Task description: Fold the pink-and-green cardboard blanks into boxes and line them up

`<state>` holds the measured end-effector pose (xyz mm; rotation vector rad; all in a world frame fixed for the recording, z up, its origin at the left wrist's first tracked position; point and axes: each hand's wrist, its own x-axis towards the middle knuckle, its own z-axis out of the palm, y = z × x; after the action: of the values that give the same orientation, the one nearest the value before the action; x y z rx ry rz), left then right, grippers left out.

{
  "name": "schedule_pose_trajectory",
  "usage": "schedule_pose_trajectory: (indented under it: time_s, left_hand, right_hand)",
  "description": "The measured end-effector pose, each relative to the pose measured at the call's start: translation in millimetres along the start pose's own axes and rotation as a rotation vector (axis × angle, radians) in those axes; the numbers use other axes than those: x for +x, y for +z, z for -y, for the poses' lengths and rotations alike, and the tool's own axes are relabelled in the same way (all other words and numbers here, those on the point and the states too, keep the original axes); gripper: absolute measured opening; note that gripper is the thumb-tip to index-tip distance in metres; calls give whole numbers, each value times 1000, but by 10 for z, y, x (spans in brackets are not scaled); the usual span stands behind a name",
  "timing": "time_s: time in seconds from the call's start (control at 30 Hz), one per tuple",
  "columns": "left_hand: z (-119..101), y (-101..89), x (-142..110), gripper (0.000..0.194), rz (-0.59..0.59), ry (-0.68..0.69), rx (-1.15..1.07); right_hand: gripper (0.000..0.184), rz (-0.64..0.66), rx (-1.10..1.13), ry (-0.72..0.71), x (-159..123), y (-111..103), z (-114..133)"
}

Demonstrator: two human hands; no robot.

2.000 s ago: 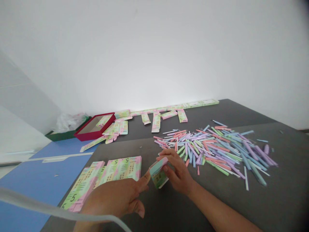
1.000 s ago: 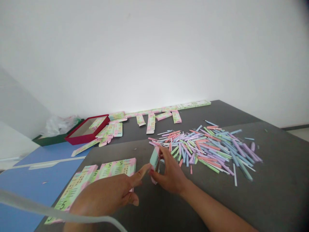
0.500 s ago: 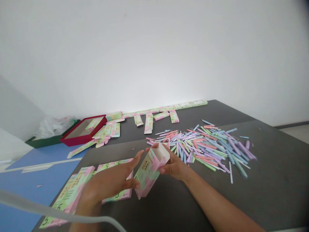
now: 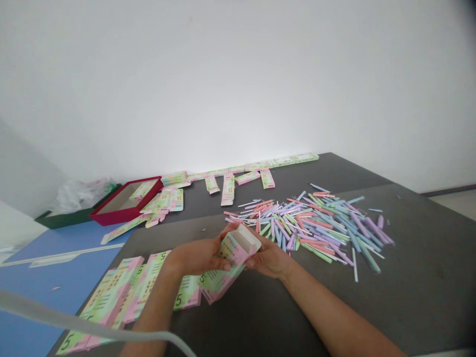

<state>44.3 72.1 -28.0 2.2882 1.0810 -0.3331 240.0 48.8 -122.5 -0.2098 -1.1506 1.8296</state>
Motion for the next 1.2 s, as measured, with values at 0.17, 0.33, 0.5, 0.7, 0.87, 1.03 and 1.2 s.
schedule_pose_trajectory:
  time_s: [0.17, 0.33, 0.5, 0.7, 0.87, 1.03, 1.2]
  left_hand:
    - [37, 19, -83, 53, 60, 25, -13]
    - [-6, 4, -89, 48, 109, -12, -18]
    - [1, -49, -89, 46, 91, -43, 1]
    - [15, -92, -42, 47, 100, 31, -67]
    - [51, -74, -25, 48, 113, 74, -111]
    - [89, -42, -28, 45, 117, 68, -109]
    - [116, -52, -10, 60, 128, 101, -113]
  right_hand:
    - [59, -73, -37, -79, 62, 16, -53]
    - [57, -122, -228, -197, 78, 78, -136]
    - [54, -145, -439, -251, 32, 183, -163]
    - [36, -243, -593, -290, -11, 216, -185]
    - [45, -270, -671, -315, -33, 210, -222]
    - [46, -258, -653, -307, -54, 234, -268]
    - [46, -292, -556, -296, -23, 237, -262]
